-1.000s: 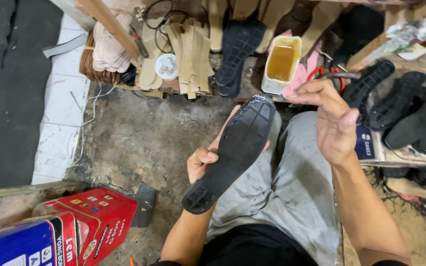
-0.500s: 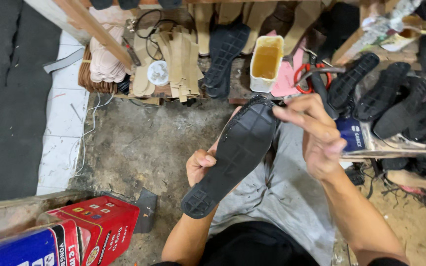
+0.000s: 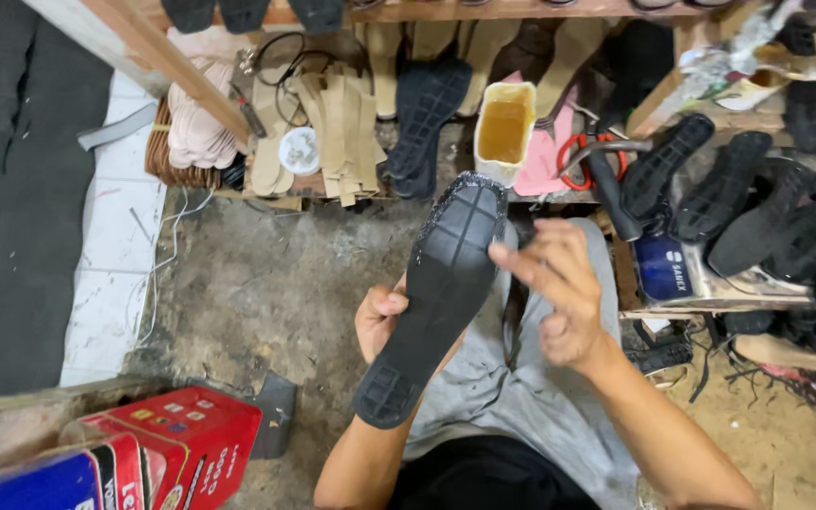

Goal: The person sits on the floor of a shoe workshop and applies adhesive to the bottom of rubber shoe soles. They dip their fingers into a container of glue, spread it over the sole surface by hand, then place the coated sole on a rack with other finished soles and pick up the next one.

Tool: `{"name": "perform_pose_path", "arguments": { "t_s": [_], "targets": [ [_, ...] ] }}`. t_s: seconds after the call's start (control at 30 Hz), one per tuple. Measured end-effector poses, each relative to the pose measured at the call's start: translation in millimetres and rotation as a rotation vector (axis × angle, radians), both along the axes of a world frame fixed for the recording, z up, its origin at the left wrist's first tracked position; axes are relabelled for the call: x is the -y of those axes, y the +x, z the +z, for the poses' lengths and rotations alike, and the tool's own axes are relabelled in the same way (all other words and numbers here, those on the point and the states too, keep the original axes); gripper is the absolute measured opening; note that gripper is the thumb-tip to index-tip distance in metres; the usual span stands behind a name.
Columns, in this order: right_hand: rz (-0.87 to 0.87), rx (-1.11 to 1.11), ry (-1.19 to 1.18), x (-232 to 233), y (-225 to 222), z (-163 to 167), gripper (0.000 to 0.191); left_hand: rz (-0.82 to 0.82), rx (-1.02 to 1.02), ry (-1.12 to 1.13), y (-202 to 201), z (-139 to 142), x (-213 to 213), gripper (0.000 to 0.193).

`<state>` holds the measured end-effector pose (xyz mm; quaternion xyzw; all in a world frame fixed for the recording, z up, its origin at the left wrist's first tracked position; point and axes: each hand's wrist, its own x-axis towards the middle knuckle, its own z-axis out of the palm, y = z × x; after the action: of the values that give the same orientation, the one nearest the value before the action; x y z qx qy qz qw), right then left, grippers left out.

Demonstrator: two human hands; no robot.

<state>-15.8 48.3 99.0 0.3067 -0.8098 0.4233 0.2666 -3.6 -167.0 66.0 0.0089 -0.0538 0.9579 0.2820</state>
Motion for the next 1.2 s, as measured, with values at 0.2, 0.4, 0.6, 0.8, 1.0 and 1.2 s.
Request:
{"name": "perform_pose_path", "arguments": {
  "t_s": [0.2, 0.4, 0.6, 0.8, 1.0, 1.2],
  "targets": [
    [0.074, 0.052, -0.001, 20, 2, -18, 0.066, 0.200, 0.107, 0.018, -16, -13, 1, 0.050],
    [-0.356, 0.303, 0.154, -16, -124, -54, 0.045, 0.206, 0.208, 0.027, -20, -16, 8, 0.059],
    [-0.370, 0.055, 0.761, -23, -169, -72, 0.043, 0.270, 0.097, 0.083, -26, -16, 10, 0.063],
    [-0.188, 0.526, 0.082, -10, -96, -24, 0.070, 0.267, 0.062, 0.059, -27, -21, 14, 0.075],
    [0.126, 0.359, -0.400, 16, -38, -22, 0.095, 0.140, 0.036, 0.021, -21, -20, 4, 0.080],
    [0.061, 0.059, 0.008, 25, -8, -4, 0.081, 0.142, -0.049, 0.044, -16, -11, -4, 0.082]
  ]
}}
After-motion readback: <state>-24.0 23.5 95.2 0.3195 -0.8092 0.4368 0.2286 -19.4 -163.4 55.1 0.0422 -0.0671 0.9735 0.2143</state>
